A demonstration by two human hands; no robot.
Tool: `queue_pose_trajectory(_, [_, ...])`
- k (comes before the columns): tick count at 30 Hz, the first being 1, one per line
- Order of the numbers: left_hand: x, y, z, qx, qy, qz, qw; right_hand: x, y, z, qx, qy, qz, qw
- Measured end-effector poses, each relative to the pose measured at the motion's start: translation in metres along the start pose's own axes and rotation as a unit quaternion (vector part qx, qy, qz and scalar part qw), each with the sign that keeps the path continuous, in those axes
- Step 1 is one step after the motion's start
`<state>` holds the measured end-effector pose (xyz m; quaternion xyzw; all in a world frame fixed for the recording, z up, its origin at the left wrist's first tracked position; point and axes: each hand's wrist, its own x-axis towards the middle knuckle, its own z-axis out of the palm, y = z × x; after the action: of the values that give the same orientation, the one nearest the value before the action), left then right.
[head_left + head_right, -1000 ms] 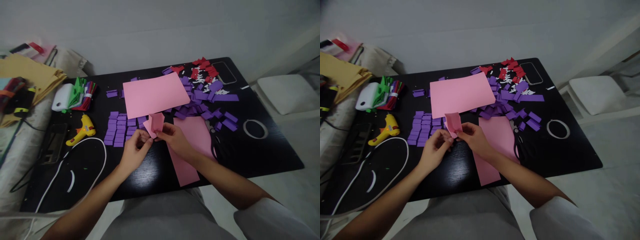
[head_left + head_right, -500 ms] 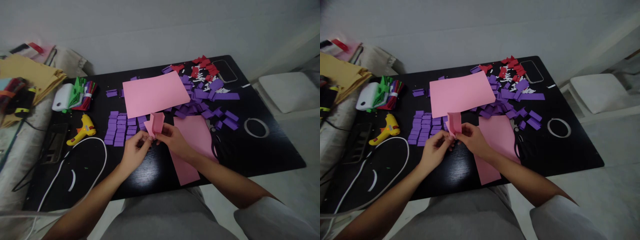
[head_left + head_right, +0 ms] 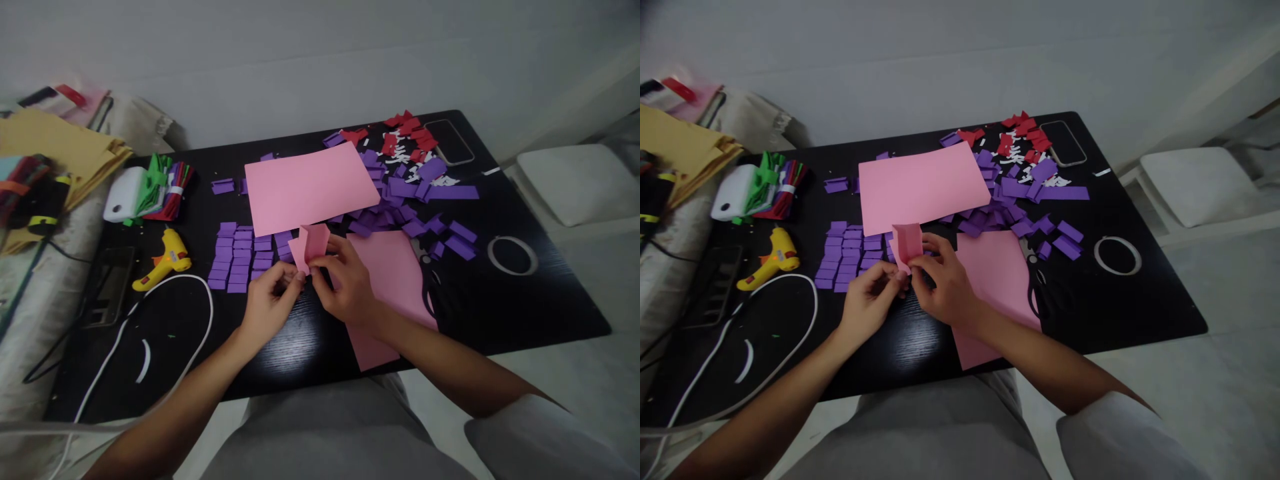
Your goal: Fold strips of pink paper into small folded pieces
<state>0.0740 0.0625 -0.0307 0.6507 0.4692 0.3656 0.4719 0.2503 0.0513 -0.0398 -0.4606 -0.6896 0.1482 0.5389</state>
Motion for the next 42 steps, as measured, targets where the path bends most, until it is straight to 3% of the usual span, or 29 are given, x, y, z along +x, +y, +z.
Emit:
queue_pose_trajectory(7, [-0.0004,0.0034,-0.0019,0.061,0.012,0.034,0.997,-0.0022,-0.0026,0.002,-0.004,-0.009,0.026,1.0])
queue_pose_trajectory(14, [-0.0003,0.0025,-0.0024,0.087,0.015,0.034,0.996,-0.0049,0.0,0.0043,-0.017,-0.015,0.007,1.0])
queue_pose_trajectory(29, [0.0015,0.0012,-0.0011,-0.018,0.014,-0.021,1.0,-0.0078,0.0039,0.0048,-0.026,-0.035,-0.026,0.999])
queue_pose_trajectory(42, [0.0026,0.0016,-0.0021,-0.019,0.011,-0.01,1.0,-0.0094,0.0012,0.0049,0.005,-0.028,-0.002,1.0])
